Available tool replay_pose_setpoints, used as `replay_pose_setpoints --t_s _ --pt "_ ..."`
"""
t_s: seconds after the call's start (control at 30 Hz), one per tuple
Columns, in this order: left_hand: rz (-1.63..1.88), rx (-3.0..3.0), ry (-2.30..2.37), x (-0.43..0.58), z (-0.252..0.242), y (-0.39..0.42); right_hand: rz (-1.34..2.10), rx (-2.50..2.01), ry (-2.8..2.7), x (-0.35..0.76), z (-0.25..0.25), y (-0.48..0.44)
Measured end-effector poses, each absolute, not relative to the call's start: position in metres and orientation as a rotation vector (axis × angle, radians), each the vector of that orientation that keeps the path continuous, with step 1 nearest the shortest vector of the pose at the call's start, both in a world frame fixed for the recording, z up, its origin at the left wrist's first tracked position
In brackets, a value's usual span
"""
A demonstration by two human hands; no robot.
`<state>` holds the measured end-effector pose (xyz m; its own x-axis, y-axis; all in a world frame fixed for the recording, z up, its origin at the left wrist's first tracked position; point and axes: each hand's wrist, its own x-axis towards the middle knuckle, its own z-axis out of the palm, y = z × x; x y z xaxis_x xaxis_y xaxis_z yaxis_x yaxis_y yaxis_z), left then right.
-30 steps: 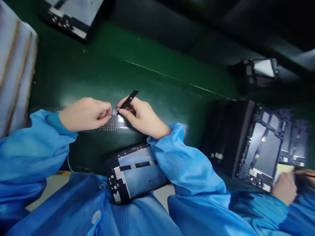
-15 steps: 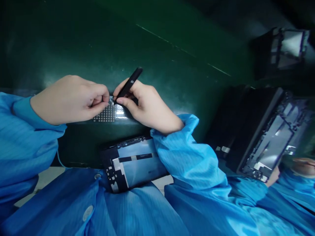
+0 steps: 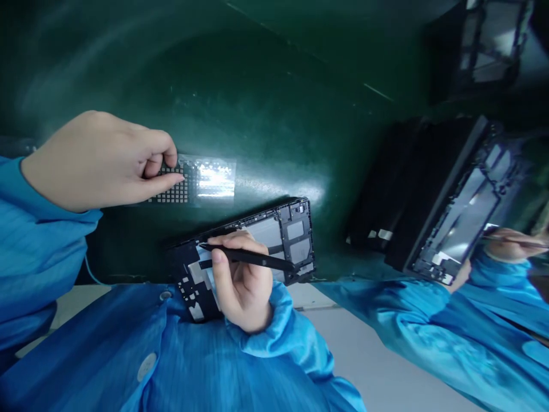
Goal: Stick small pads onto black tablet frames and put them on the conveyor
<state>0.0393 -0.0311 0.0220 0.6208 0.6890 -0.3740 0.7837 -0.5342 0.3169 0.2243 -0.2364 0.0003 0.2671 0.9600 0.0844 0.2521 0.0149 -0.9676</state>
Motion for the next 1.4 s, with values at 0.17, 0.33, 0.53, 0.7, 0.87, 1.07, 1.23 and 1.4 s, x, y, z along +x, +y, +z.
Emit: replay_pose_setpoints --t_s 0.17,0.33,0.53,0.7,0.87,1.07,1.23,1.4 --pt "-0.230 2.389 1.140 0.039 0.020 -0.033 0.880 -1.404 -1.244 0.224 -0.001 -0.229" --pt "-0.164 2.385 1.145 0.035 0.018 -0.032 0.876 -1.543 -1.480 0.235 0.023 -0.220" --pt "-0.178 2.405 1.057 0.034 0.017 -0.029 1.048 -1.397 -1.685 0.260 0.020 -0.124" --pt "-0.131 2.369 1.036 0.032 0.015 -0.027 1.268 -1.367 -1.703 0.264 -0.001 -0.086" --pt "-0.131 2.379 1.047 0.032 0.014 -0.028 1.284 -1.377 -1.694 0.264 0.000 -0.092" --pt "-0.142 2.368 1.079 0.035 0.018 -0.028 1.188 -1.347 -1.791 0.265 0.004 -0.088" --pt "-0.147 2.376 1.088 0.034 0.018 -0.029 1.051 -1.531 -1.407 0.260 0.018 -0.156" --pt "-0.087 2.382 1.063 0.031 0.017 -0.030 0.760 -1.592 -1.187 0.242 0.009 -0.228"
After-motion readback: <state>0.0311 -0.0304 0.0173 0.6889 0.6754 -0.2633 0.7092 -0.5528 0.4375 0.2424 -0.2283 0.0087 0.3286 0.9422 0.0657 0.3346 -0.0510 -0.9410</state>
